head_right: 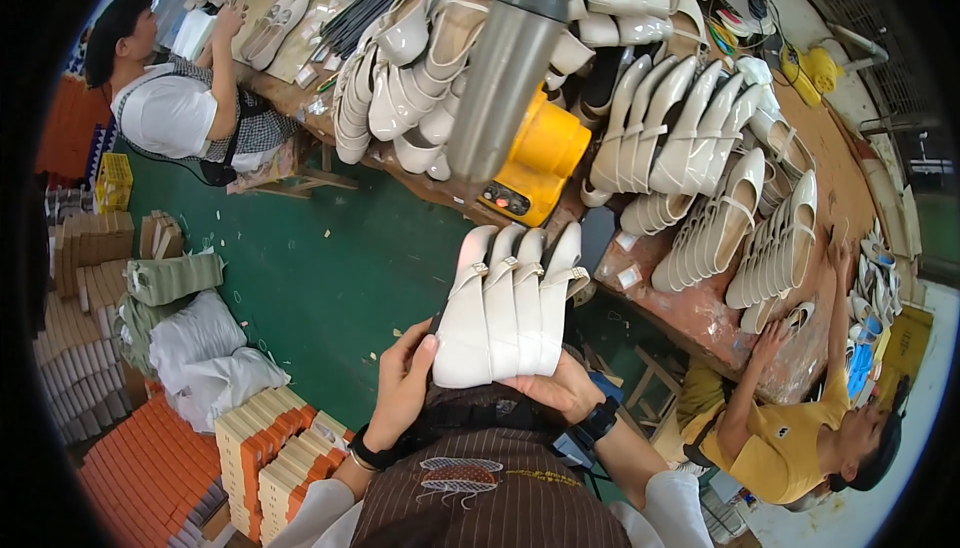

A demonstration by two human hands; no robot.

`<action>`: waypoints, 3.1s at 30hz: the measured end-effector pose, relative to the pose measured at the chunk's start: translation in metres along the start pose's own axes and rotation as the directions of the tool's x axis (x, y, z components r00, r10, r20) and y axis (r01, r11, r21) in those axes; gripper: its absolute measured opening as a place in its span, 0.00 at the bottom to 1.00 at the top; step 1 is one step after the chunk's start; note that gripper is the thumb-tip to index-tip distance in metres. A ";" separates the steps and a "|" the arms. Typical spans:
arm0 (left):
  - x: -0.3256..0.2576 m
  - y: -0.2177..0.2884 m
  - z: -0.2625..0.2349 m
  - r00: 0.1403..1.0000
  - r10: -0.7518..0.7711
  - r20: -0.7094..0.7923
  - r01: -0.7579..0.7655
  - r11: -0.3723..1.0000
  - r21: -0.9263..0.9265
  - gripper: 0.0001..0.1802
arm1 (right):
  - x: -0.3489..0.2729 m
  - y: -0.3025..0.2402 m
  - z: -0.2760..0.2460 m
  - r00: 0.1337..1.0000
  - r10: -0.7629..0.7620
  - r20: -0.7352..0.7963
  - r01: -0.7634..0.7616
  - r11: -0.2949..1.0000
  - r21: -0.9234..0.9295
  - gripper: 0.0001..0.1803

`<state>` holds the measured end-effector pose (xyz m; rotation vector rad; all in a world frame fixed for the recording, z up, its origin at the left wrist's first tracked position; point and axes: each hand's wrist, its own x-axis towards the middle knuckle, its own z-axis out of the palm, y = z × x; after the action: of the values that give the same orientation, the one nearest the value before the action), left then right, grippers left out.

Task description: Processing and cleaning white dress shoes at a manufacturing workbench.

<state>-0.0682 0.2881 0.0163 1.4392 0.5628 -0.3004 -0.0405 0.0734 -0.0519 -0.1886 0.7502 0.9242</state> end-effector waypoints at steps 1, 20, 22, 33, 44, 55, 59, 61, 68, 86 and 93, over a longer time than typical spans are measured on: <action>0.007 -0.002 -0.006 0.997 0.066 -0.038 -0.062 0.992 0.108 0.24 | 0.008 0.005 0.005 1.000 -0.027 0.009 0.027 1.000 0.004 0.24; 0.078 0.029 -0.033 0.926 0.375 -0.051 -0.260 0.729 0.633 0.13 | 0.059 0.018 0.042 0.989 -0.134 -0.066 0.145 0.970 0.198 0.24; 0.076 0.033 -0.040 0.929 0.367 -0.055 -0.254 0.736 0.628 0.13 | 0.061 0.020 0.046 0.990 -0.124 -0.061 0.133 0.975 0.177 0.24; 0.059 0.036 -0.070 0.920 0.375 -0.116 -0.259 0.802 0.538 0.13 | 0.073 0.024 0.065 0.997 -0.039 -0.067 0.038 0.999 -0.014 0.22; 0.042 0.021 -0.100 0.886 0.419 -0.200 -0.303 0.848 0.435 0.12 | 0.088 0.034 0.064 0.996 0.071 -0.049 -0.078 0.984 -0.160 0.22; 0.043 -0.020 -0.132 0.959 -0.267 -0.096 0.240 0.944 -0.225 0.29 | 0.093 0.043 0.073 0.989 0.142 -0.034 -0.136 0.811 -0.568 0.23; 0.028 -0.035 -0.130 0.971 -0.189 0.143 0.229 0.908 -0.352 0.33 | 0.092 0.059 0.120 0.999 0.003 -0.044 -0.044 0.169 -0.985 0.24; 0.031 -0.029 -0.117 0.939 -0.200 0.280 0.289 0.901 -0.324 0.35 | 0.104 0.077 0.102 0.992 -0.126 0.011 -0.014 -0.196 -0.981 0.27; 0.047 -0.025 -0.134 0.908 -0.359 0.216 0.401 0.894 -0.201 0.38 | 0.082 0.087 0.138 0.954 -0.172 0.246 0.157 -0.411 -0.898 0.43; 0.092 -0.055 -0.054 0.705 -0.424 0.569 0.705 0.325 -0.631 0.30 | -0.086 -0.004 0.037 0.585 -0.810 -0.040 0.249 0.227 -0.941 0.18; 0.096 -0.029 -0.046 0.688 -0.325 0.649 0.704 0.518 -0.487 0.28 | -0.077 0.008 0.024 0.611 -0.786 -0.091 0.200 0.264 -0.944 0.18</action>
<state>-0.0110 0.3434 -0.0608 0.3351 0.6052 -0.8264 -0.0632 0.0389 0.0175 -1.6789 0.5770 0.4643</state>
